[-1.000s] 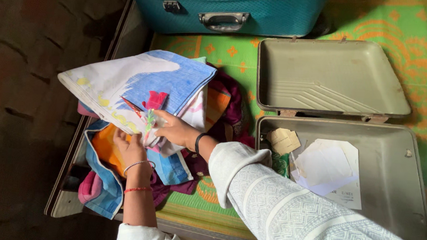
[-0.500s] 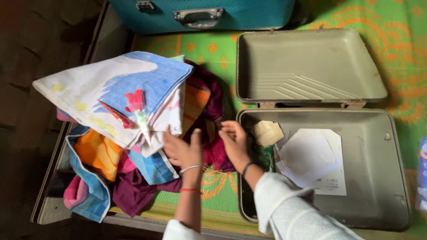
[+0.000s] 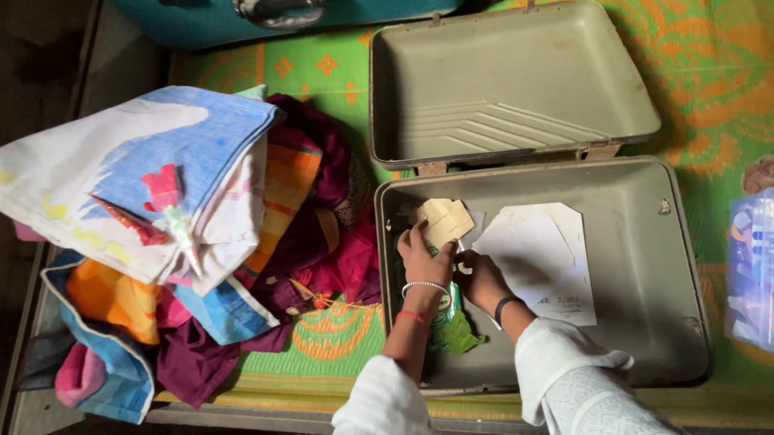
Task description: The person removes items from a suitcase, including pieces of clothing, a colorful towel, and several envelopes and papers, unfolding some items and placing them on the bed.
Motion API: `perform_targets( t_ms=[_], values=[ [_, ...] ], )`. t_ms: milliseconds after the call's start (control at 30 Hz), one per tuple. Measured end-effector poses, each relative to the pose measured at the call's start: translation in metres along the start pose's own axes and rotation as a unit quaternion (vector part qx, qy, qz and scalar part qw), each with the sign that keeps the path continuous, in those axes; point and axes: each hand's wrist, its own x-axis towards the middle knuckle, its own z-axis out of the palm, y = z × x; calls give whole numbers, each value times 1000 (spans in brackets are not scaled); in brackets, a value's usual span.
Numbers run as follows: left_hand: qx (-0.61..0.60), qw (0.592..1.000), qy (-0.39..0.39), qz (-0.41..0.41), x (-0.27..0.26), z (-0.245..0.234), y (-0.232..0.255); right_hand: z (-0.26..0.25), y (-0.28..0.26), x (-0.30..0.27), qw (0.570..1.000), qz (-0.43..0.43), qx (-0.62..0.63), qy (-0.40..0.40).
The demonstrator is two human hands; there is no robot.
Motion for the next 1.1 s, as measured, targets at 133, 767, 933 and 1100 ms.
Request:
perform_targets(
  t_ms=[133,767,933,1100],
  values=[
    [132,986,-78,-64,34,32,-42,-17,23,16,999,-26,4,38],
    [-226,958,-160,-73,91,104,-135,-9,34,76,999,-23,37,-16],
    [-14,996,-89,-12,86,92,-118,-20,31,74,993,32,-80,81],
    [-7,993,-97,-65,98,117,-130,-16,54,102,994,-21,-98,40]
  ],
)
